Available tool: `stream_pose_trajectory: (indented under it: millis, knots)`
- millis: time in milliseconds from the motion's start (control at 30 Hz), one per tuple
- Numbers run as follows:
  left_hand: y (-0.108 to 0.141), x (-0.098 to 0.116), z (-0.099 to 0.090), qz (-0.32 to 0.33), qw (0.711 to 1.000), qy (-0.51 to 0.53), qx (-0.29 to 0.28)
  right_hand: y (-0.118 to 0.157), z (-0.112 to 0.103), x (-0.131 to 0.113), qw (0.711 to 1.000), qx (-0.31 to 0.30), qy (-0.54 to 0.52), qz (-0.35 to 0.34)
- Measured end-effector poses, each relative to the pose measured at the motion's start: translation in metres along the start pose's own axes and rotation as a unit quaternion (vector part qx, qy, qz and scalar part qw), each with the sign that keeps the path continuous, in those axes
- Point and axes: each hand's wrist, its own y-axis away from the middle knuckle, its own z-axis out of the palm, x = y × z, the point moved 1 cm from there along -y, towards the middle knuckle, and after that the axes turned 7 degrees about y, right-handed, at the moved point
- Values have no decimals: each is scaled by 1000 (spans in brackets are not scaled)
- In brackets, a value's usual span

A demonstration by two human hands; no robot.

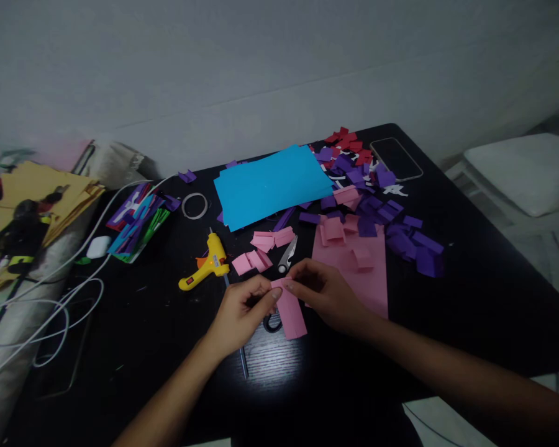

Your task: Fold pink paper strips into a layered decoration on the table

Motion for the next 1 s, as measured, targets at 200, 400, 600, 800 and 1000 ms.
stream_pose_trajectory:
  millis: [200,400,600,800,1000]
  knots:
    - [-1,0,1,0,1000,-5,8,1,0,3,1000,4,8,-15]
    - [-1,1,1,7,1000,1,25,2,1,1,1000,-15,1,-10]
    - [-1,2,0,4,999,20,37,2,1,-1,1000,-19,-7,4]
    - [-1,4,1,-13,998,39,40,2,0,0,1000,-14,12,-7]
    - [0,1,-1,-22,999,41,8,2,0,4,998,17,56,-31]
